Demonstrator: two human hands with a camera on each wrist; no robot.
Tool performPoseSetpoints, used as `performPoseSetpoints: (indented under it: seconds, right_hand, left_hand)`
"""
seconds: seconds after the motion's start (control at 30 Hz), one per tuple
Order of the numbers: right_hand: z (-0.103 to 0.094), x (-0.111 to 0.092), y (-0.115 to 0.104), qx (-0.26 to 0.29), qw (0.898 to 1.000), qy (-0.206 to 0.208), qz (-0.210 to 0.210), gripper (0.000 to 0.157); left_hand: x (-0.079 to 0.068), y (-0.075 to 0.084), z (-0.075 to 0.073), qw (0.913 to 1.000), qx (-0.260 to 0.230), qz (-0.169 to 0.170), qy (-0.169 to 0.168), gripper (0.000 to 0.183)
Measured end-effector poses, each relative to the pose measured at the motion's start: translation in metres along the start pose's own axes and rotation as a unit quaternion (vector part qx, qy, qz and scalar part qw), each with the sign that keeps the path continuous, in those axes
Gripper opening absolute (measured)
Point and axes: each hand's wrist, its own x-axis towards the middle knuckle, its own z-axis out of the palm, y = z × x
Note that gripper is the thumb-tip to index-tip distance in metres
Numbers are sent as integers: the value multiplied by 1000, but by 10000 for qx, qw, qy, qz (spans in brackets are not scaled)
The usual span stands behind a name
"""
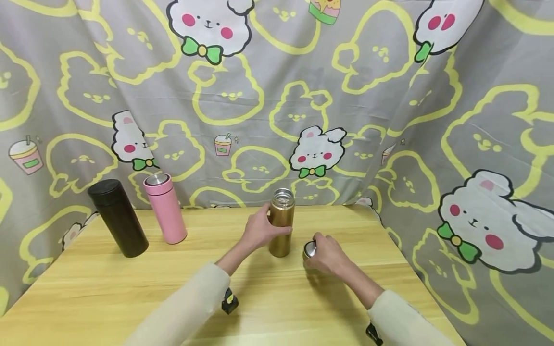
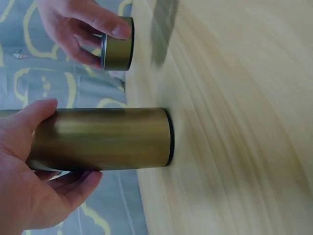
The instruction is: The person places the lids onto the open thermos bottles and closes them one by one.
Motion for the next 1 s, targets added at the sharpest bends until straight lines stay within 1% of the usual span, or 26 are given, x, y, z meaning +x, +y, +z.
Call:
performPoseSetpoints:
  seconds: [0.17, 0.4, 0.6, 0.7, 0.8, 1.0]
  right_hand:
    - [2, 2, -3, 64, 10000, -6, -1, 68]
    - [5, 3, -4, 75, 9999, -2, -121, 65]
    - [7, 5, -7, 90, 9999, -2, -130, 66]
    - [8, 5, -9, 71, 9998, 25, -163, 65]
    - [9, 6, -11, 57, 9997, 70, -205, 64]
    - [12, 8, -14, 43, 9997, 83, -237, 63]
  left_hand:
    - [-12, -12, -22, 9998, -97, 34, -178, 79]
    - [-26, -31, -54, 9994, -95, 59, -324, 73]
    - [-34, -42, -76, 9994, -26, 26, -358, 68]
    - [-37, -45, -82, 9995, 24, -19, -313, 67]
    - [-39, -48, -86, 9997, 1, -83, -213, 67]
    - [-39, -55, -84, 9996, -225, -146, 47, 67]
